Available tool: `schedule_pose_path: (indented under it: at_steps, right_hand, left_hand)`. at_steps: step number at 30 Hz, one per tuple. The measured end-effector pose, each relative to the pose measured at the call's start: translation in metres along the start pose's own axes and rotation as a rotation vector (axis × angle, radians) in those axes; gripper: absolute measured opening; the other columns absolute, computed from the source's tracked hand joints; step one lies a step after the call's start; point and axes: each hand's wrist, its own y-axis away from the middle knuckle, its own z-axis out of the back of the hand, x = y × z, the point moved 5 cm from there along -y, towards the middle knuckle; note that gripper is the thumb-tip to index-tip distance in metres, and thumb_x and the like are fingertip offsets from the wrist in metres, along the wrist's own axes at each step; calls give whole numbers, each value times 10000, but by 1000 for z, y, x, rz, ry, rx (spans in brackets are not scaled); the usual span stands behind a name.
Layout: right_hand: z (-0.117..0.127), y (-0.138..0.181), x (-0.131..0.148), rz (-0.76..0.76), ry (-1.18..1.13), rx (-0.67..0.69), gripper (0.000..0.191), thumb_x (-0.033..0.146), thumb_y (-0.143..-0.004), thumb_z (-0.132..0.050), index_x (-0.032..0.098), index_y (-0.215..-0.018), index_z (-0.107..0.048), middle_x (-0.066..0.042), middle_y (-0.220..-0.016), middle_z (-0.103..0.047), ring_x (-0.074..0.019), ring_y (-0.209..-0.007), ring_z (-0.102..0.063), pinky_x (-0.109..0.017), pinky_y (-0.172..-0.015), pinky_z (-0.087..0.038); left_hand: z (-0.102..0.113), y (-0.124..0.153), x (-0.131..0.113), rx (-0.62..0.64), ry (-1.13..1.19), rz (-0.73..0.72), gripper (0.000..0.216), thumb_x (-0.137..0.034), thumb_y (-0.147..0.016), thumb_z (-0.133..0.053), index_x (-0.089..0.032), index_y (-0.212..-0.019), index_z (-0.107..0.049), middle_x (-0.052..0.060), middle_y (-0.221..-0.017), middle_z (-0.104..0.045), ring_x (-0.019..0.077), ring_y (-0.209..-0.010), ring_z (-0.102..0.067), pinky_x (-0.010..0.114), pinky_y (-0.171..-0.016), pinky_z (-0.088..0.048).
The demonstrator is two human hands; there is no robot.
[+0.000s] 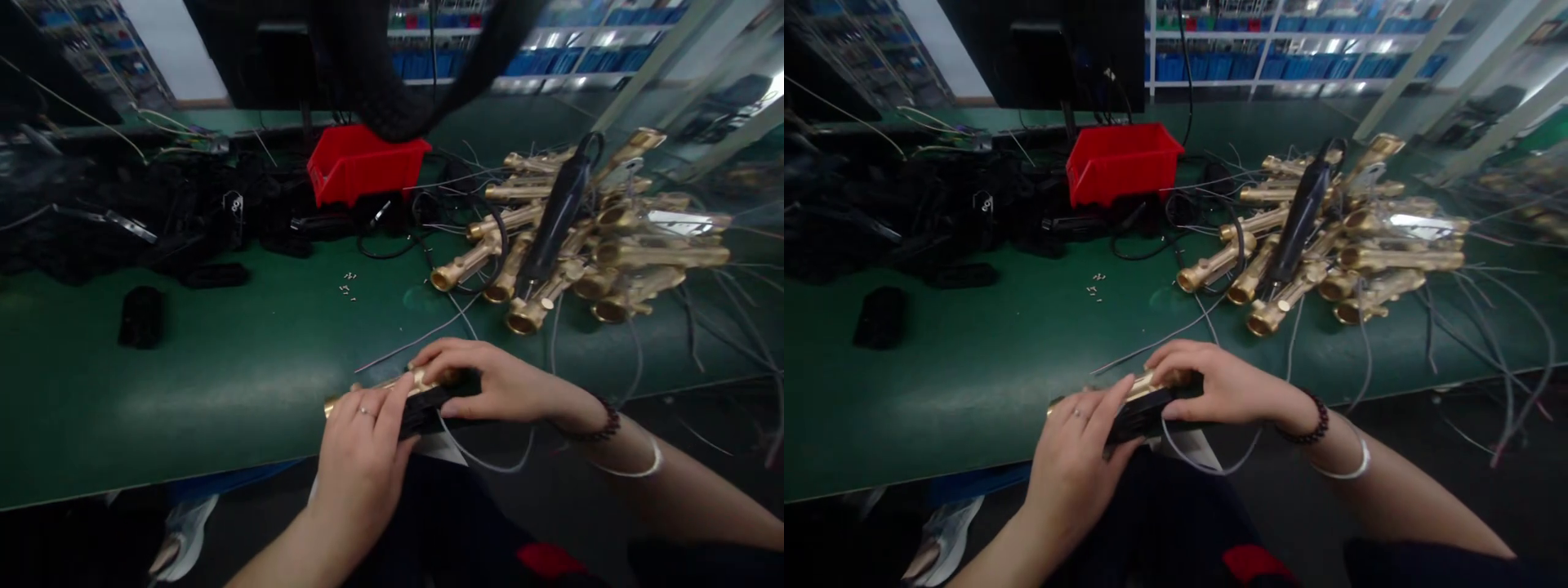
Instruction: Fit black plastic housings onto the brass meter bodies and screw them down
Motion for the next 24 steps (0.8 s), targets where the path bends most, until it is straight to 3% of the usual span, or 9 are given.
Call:
schedule_pose_path:
  at_steps: [7,16,20,24]
  right_hand:
    - [-14,15,-7,150,-9,-159,178,233,-766,-719,183,-913,-631,-87,-1108,-576,-193,-1074,-547,-338,-920,-464]
    - [-11,18,-2,325,-24,-242,140,189,-763,-724,169,-864,-629,-108,-1063,-635,-211,-1077,-560,-385,-915,-479]
    - [-7,13,-2,266,-47,-225,176,234,-735,-754,157,-854,-649,-110,-1074,-639,-211,-1025,-593,-356,-869,-500]
    - [1,-1,-9,23,-55,-205,224,344,-763,-720,165,-890,-674,-82,-1037,-663,-204,-943,-625,-340,-834,-506]
  left_hand:
    - [-5,13,-13,4,-192,-114,398,-121,-878,-493,-94,-1274,-462,65,-831,-632,200,-721,-538,335,-735,-394]
    - [1,13,-18,14,-125,-110,307,-205,-919,-470,-67,-1191,-506,73,-807,-633,199,-748,-536,332,-771,-393]
    - [5,4,-12,46,-102,-96,312,-242,-938,-425,-90,-1197,-510,80,-830,-639,206,-766,-555,334,-769,-426]
    - [9,-12,11,98,-4,-64,319,-310,-952,-390,-148,-1193,-520,89,-954,-650,201,-851,-587,328,-768,-479]
